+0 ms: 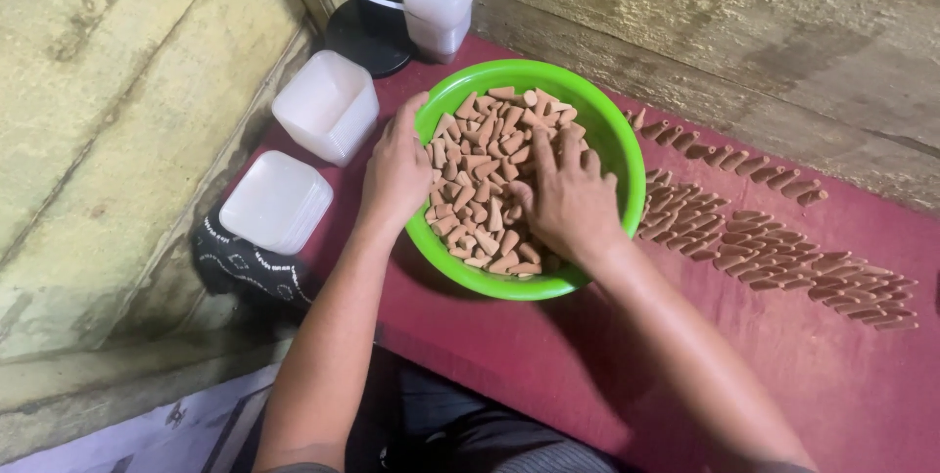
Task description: Arranging small incense cones from a bowl into neat, organized rows on a table surface.
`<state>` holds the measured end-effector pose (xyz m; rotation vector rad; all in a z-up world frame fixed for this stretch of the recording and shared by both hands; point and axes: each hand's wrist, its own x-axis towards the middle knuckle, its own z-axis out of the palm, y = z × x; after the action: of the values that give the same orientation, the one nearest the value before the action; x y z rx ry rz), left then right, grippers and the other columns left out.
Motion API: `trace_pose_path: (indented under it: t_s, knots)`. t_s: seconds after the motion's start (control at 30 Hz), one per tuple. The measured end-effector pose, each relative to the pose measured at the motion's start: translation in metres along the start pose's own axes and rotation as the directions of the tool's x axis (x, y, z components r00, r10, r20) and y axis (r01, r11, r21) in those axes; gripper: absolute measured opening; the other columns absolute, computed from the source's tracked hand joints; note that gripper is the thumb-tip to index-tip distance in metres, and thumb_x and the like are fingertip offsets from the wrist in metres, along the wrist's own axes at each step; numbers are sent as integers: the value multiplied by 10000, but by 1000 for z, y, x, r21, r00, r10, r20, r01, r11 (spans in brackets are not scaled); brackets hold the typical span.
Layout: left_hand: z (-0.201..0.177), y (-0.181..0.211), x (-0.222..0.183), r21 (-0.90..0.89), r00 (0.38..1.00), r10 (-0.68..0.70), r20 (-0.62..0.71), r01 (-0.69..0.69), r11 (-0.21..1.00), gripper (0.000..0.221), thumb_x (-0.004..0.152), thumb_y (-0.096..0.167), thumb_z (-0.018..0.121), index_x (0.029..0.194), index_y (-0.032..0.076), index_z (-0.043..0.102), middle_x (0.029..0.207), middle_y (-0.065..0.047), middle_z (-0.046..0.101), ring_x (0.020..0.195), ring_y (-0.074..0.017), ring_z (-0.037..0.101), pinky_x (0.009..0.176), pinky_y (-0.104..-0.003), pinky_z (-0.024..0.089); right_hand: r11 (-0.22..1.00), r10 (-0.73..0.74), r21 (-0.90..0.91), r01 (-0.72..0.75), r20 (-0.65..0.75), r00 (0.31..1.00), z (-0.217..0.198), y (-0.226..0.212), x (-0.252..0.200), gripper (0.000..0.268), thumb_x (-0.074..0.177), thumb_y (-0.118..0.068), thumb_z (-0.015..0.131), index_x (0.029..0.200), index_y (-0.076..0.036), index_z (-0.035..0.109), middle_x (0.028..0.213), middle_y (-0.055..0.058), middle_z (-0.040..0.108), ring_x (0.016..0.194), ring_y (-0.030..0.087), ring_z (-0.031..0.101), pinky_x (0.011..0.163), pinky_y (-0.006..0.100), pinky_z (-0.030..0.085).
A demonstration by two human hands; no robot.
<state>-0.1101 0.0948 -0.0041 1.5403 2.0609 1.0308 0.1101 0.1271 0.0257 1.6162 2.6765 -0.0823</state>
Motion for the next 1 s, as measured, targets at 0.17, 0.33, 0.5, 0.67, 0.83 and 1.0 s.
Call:
trace_pose_path:
  t_s: [0.17, 0.33, 0.5, 0.67, 0.83, 1.0]
  knots:
    - [-3, 3, -2, -7, 1000, -10, 14, 10, 1000, 578, 979, 18, 380, 1502, 262, 412, 1403, -188, 554, 1258, -475, 575, 996, -642, 511, 984, -122, 123, 127, -46, 991, 28, -27, -6, 625, 972, -446, 591, 1515, -180, 432, 1377, 208, 446, 1254, 484, 506, 827, 624, 582]
    - [-4, 6, -1, 4, 998, -51, 45, 51, 999, 571, 991, 41, 362, 1507, 280, 403, 1445, -161, 530, 1307, -444, 548, 1047, -617, 485, 895, -341, 284, 344, -59, 938, -3, -49, -26, 562, 1003, -310, 545, 1529, -169, 406, 1446, 205, 385, 1375, 564, 310, 982, 736, 443]
    - [-7, 8, -2, 10, 996, -69, 60, 69, 998, 599, 979, 42, 364, 1508, 322, 385, 1477, -133, 507, 1328, -436, 533, 1072, -618, 469, 752, -528, 372, 544, -154, 835, 6, -43, -31, 463, 1001, -104, 478, 1428, -263, 561, 1643, 29, 380, 1475, 586, 220, 1024, 863, 244]
    - [8, -11, 0, 120, 994, 90, -62, -82, 989, 571, 933, -5, 439, 1453, 225, 483, 1368, -145, 530, 1270, -439, 556, 1028, -583, 498, 765, -485, 236, 599, -400, 778, 34, -3, -38, 221, 953, -172, 555, 1152, -208, 645, 1341, 15, 558, 1220, 371, 475, 922, 607, 441]
    - [14, -12, -1, 388, 937, 320, -141, -245, 888, 482, 838, 11, 632, 1301, 145, 635, 1338, -124, 503, 1167, -402, 557, 877, -536, 545, 855, -383, 128, 502, -496, 779, 74, 67, -39, 126, 866, -276, 618, 763, -206, 595, 735, -33, 549, 742, 220, 613, 672, 383, 456]
    - [16, -10, -1, 533, 906, 419, -68, -322, 783, 364, 879, 83, 650, 1238, 135, 678, 1375, -118, 528, 1361, -364, 458, 1026, -521, 461, 810, -267, 345, 475, -505, 821, 73, 85, -42, 113, 883, -252, 583, 807, -227, 663, 726, -26, 568, 733, 228, 621, 673, 393, 485]
